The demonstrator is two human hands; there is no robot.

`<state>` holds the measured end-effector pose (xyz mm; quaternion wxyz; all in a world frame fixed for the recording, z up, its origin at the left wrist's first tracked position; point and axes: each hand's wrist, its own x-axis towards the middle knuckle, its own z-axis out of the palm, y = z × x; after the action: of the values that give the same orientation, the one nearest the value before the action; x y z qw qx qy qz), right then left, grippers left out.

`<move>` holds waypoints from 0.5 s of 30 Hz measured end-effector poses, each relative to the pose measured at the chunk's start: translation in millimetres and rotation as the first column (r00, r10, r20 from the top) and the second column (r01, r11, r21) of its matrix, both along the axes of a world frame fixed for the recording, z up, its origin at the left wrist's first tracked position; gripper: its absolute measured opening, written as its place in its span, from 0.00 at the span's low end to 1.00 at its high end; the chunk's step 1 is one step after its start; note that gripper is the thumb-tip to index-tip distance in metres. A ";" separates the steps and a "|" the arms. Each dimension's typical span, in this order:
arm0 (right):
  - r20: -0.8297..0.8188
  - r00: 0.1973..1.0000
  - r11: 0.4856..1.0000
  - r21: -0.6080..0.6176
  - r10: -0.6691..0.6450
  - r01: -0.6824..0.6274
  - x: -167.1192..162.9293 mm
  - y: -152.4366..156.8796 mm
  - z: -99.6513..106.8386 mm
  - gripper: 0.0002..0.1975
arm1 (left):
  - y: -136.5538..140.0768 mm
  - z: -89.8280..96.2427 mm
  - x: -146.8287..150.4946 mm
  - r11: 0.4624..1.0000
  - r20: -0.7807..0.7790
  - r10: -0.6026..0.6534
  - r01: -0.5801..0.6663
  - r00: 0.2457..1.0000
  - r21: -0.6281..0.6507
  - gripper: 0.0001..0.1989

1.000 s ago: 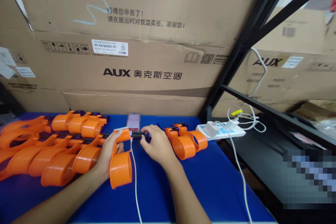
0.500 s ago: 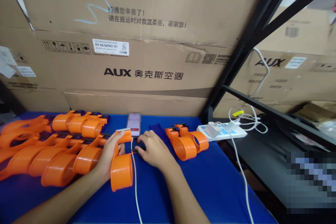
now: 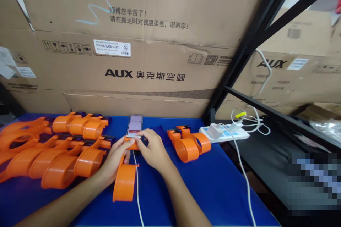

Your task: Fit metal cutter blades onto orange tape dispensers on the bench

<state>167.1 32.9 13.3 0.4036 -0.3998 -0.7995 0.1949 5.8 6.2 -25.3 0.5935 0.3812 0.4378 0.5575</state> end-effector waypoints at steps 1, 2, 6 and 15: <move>-0.011 1.000 1.000 -0.006 -0.002 0.002 0.4 0.3 0.4 0.08 | -0.2 -0.4 0.1 1.000 -0.012 -0.001 0.001 1.000 0.017 0.20; -0.023 1.000 1.000 -0.009 -0.004 0.004 1.1 0.4 1.3 0.08 | -0.2 -0.5 0.0 0.999 -0.022 -0.001 0.002 1.000 0.032 0.19; -0.057 0.998 1.000 -0.019 0.007 -0.008 6.2 0.4 6.7 0.09 | 0.1 2.4 -0.5 0.998 -0.063 0.003 0.001 0.998 0.064 0.17; -0.129 0.991 0.995 -0.095 -0.042 0.030 18.9 4.6 7.3 0.12 | -5.4 20.1 -2.0 0.990 -0.008 0.100 -0.099 0.995 0.099 0.17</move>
<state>186.1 37.4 20.6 0.4398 -0.4186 -0.7541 0.2504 3.8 0.7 -5.2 0.5425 0.3914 0.4322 0.6047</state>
